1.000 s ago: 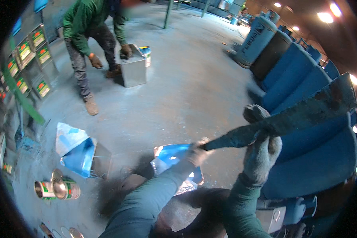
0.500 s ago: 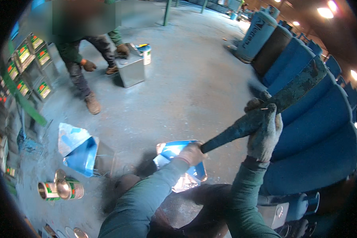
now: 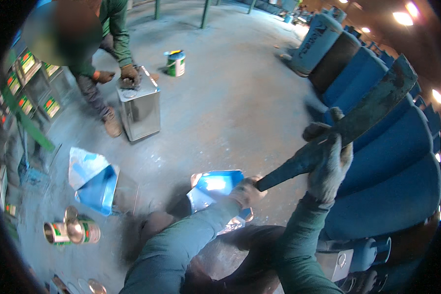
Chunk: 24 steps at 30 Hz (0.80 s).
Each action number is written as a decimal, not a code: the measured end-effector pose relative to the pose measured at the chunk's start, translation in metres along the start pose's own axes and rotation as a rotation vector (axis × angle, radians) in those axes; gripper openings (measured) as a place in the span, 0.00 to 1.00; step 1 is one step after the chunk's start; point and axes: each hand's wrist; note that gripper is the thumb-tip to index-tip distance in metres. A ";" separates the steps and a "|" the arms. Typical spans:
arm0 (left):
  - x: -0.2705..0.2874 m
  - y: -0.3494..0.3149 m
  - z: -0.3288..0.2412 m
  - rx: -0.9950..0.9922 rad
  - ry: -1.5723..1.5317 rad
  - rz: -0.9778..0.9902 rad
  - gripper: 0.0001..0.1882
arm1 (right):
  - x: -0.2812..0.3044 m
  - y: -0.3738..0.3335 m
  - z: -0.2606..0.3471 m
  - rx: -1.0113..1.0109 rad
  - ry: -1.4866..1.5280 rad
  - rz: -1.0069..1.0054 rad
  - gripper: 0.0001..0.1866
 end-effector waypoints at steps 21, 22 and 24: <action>-0.037 0.004 0.028 -0.006 0.033 -0.125 0.18 | -0.002 -0.004 0.003 -0.059 -0.038 0.034 0.24; -0.033 0.002 0.027 -0.013 0.170 -0.031 0.19 | -0.002 0.001 -0.003 -0.072 -0.026 -0.059 0.24; -0.021 -0.003 0.022 0.085 0.156 0.038 0.19 | -0.001 0.012 -0.013 -0.063 -0.030 -0.127 0.23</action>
Point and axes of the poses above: each hand's wrist, its own y-axis towards the middle knuckle, its own x-axis out of the back of the hand, z = x × y, and after that the axes turned 15 degrees about -z, right-handed
